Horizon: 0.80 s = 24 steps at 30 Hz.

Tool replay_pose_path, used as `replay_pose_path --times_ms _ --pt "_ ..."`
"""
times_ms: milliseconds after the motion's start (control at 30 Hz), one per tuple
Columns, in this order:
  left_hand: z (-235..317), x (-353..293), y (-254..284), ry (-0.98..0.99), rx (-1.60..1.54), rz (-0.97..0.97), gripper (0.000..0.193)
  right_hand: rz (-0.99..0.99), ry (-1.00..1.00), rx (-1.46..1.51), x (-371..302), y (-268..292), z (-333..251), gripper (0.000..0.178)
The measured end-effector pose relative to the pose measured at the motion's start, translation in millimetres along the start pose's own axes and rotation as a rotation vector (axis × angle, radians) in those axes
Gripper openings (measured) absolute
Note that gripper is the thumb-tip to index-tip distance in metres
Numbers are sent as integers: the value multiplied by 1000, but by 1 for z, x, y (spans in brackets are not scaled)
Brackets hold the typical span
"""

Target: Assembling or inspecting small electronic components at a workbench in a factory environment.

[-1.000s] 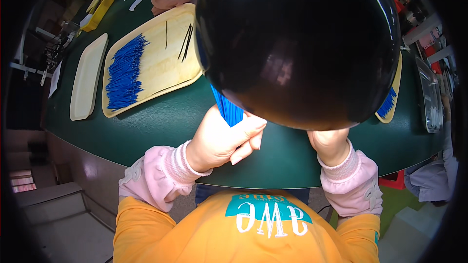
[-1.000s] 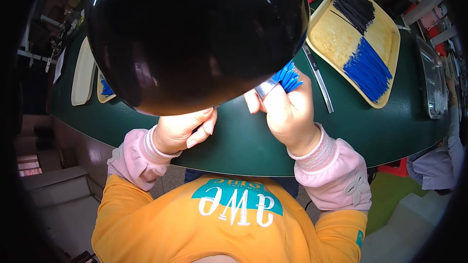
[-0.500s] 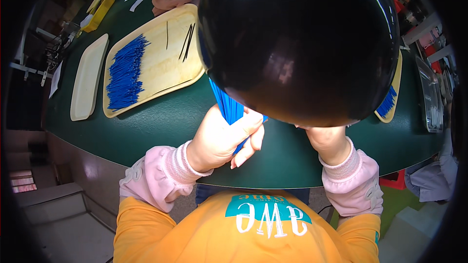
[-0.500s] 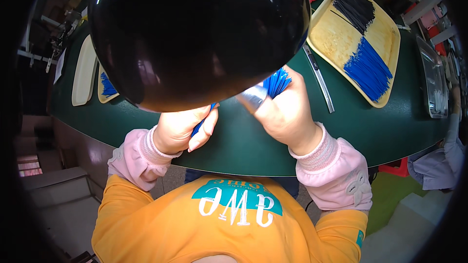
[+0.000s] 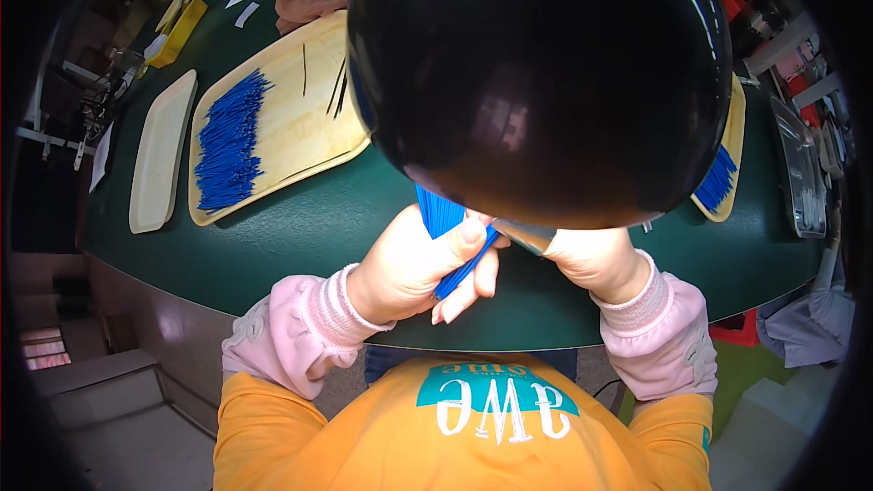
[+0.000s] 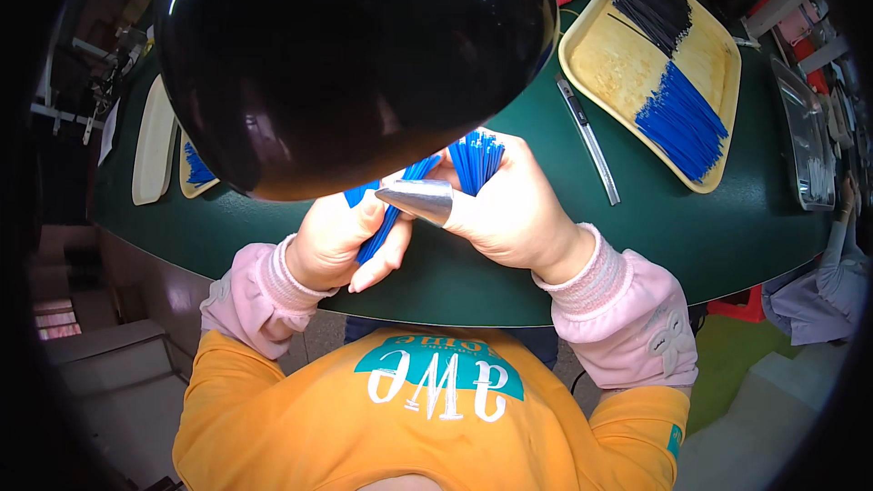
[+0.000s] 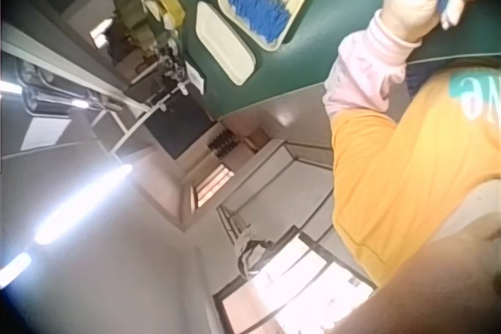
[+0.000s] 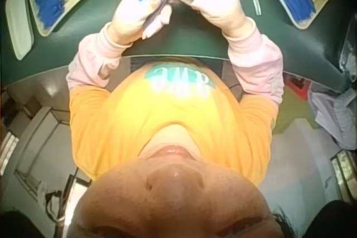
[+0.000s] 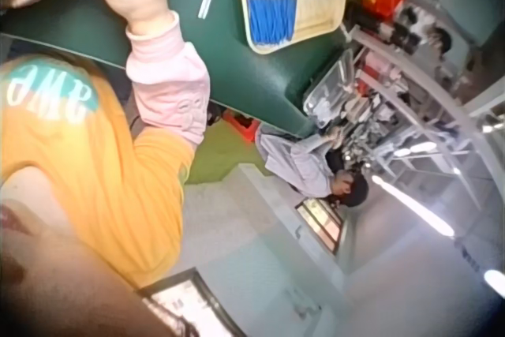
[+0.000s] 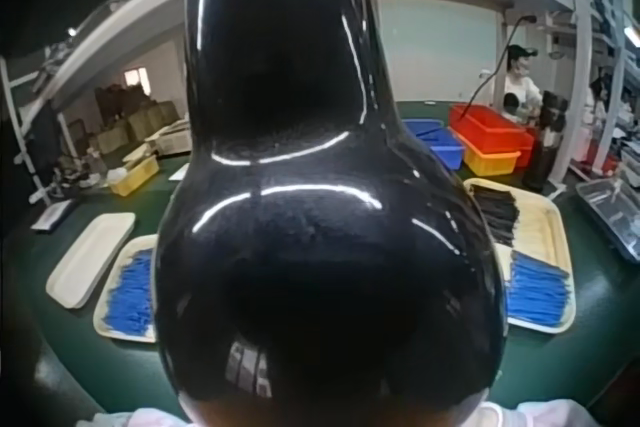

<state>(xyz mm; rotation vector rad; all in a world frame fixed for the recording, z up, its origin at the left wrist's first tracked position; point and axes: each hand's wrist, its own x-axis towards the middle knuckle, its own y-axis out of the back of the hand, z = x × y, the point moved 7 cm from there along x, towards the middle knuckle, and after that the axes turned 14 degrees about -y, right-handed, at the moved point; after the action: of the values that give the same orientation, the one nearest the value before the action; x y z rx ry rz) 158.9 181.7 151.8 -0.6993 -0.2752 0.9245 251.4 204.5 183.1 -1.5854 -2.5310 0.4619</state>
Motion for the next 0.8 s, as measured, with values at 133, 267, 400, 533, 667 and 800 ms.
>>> replay_pose_path --times_ms 133,267,400,533,667,800 --pt "6 0 6 -134 139 87 19 74 69 -93 -2 3 0 10" --pt "11 -1 5 -127 205 53 13 57 57 258 -6 20 10 17" --pt "13 -2 6 -173 176 63 14 240 105 -103 -7 24 10 20" --pt "13 -1 5 -188 156 31 15 330 244 -448 -9 22 13 14" --pt "13 -2 5 -175 133 60 15 151 30 -97 -4 23 23 8" --pt "14 -2 5 -160 175 68 16 305 135 -177 -11 29 7 6"
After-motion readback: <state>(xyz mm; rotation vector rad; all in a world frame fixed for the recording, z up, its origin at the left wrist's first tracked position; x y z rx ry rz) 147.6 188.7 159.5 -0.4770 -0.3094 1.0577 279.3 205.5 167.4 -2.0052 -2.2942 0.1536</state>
